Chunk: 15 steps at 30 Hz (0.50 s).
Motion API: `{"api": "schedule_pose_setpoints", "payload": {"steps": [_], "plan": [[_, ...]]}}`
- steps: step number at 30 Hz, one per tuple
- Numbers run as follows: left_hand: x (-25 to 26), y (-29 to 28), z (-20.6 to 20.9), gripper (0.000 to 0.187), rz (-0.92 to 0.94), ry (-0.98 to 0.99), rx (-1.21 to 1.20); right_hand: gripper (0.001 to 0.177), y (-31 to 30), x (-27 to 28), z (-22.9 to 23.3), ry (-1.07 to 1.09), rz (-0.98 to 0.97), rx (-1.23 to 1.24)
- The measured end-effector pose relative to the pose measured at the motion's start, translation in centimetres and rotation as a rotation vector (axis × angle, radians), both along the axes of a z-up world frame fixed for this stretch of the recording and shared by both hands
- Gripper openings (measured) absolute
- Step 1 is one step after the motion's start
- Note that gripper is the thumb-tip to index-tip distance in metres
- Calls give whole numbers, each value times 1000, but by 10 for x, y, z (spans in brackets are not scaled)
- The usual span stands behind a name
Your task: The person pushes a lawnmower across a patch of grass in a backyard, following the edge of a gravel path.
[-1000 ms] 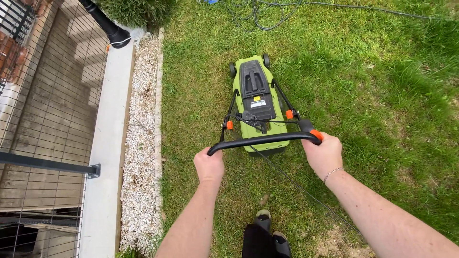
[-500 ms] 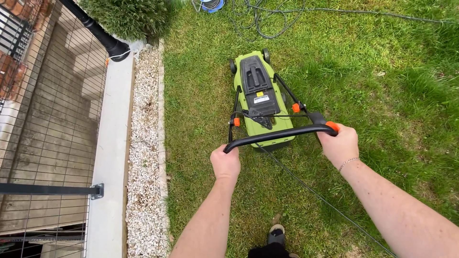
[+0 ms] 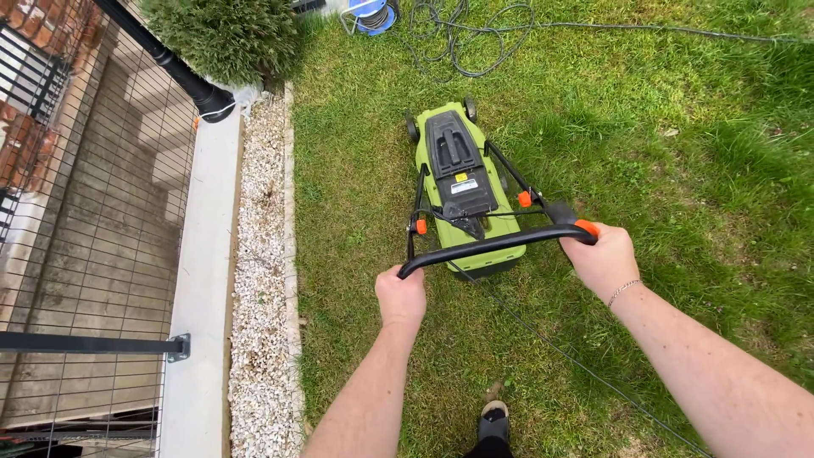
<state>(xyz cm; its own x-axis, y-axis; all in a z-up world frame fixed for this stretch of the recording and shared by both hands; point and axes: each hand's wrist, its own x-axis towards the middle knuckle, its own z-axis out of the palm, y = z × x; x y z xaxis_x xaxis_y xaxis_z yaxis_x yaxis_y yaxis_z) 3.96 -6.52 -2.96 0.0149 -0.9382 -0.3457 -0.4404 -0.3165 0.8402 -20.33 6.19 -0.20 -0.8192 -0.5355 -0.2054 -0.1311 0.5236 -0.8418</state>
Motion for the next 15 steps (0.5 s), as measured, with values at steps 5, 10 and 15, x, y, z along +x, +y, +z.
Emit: {"api": "schedule_pose_setpoints", "payload": {"steps": [5,10,15], "plan": [[21,68,4,22,22,50,27,15,61,7,-5,-20,18,38],[39,148,8,23,38,44,50,16,146,18,-15,-39,36,32],[58,239,28,24,35,16,17,16,231,37,-7,-69,81,28]]}}
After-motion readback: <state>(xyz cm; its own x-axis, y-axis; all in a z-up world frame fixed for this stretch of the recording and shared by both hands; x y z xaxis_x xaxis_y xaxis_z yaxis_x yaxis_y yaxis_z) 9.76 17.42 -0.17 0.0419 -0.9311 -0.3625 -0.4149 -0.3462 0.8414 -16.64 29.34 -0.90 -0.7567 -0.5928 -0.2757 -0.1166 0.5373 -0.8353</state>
